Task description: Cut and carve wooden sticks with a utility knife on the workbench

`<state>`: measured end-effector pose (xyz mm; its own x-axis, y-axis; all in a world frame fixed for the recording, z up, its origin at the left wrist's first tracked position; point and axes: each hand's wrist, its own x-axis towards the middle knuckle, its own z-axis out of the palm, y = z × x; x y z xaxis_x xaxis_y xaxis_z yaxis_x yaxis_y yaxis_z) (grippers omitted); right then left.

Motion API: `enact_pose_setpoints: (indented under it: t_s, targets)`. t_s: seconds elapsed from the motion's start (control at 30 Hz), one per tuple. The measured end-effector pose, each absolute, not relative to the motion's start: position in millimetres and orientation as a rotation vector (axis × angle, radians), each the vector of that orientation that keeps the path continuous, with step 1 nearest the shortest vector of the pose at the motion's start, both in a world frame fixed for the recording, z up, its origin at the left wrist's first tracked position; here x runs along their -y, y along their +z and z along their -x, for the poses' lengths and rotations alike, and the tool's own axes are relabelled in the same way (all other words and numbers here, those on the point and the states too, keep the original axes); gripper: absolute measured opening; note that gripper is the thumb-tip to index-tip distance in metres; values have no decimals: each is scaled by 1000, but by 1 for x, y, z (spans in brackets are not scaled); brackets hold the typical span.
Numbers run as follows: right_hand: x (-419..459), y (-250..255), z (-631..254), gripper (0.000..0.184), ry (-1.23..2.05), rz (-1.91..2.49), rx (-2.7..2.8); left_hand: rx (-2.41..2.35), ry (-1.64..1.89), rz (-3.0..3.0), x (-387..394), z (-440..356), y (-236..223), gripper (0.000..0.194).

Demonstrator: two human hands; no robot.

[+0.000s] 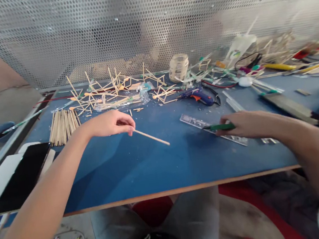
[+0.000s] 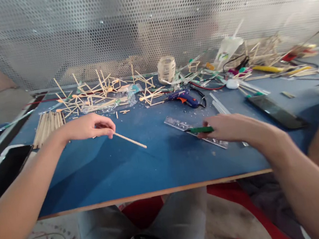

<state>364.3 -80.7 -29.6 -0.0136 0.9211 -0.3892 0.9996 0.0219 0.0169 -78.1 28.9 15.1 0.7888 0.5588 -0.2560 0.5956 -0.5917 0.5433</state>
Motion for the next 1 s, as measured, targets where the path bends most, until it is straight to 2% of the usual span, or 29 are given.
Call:
enact_pose_setpoints:
  t_s: [0.13, 0.27, 0.43, 0.57, 0.63, 0.7, 0.77, 0.83, 0.87, 1.0]
  targets:
    - [72, -17, -390, 32, -545, -2026, -2183, -786, -268, -2295, -13, 59, 8, 20]
    - [56, 3, -361, 50, -727, -2033, -2455, -738, -341, -2231, -7, 52, -2, 17]
    - [35, 13, -290, 35, -1386, -1310, -2827, -683, -313, -2223, -10, 54, -13, 14]
    - [21, 7, -250, 29, -1515, -989, -2821, -658, -289, -2236, -11, 56, -17, 13]
    - [16, -2, -238, 26, -1395, -928, -2928, -652, -286, -2243, -11, 57, -17, 12]
    - [14, -18, -231, 20, -1139, -972, -3126, -643, -280, -2251, -12, 57, -18, 11]
    - [14, -39, -232, 14, -704, -1181, -3373, -630, -271, -2254, -12, 58, -18, 11]
    - [15, -61, -240, 12, -196, -1240, -3445, -619, -256, -2256, -12, 58, -18, 13]
    - [15, -69, -247, 11, -46, -1248, -3437, -612, -250, -2256, -11, 58, -18, 13]
    - [11, -84, -282, 17, 41, -1454, -3214, -586, -239, -2247, -10, 59, -19, 9]
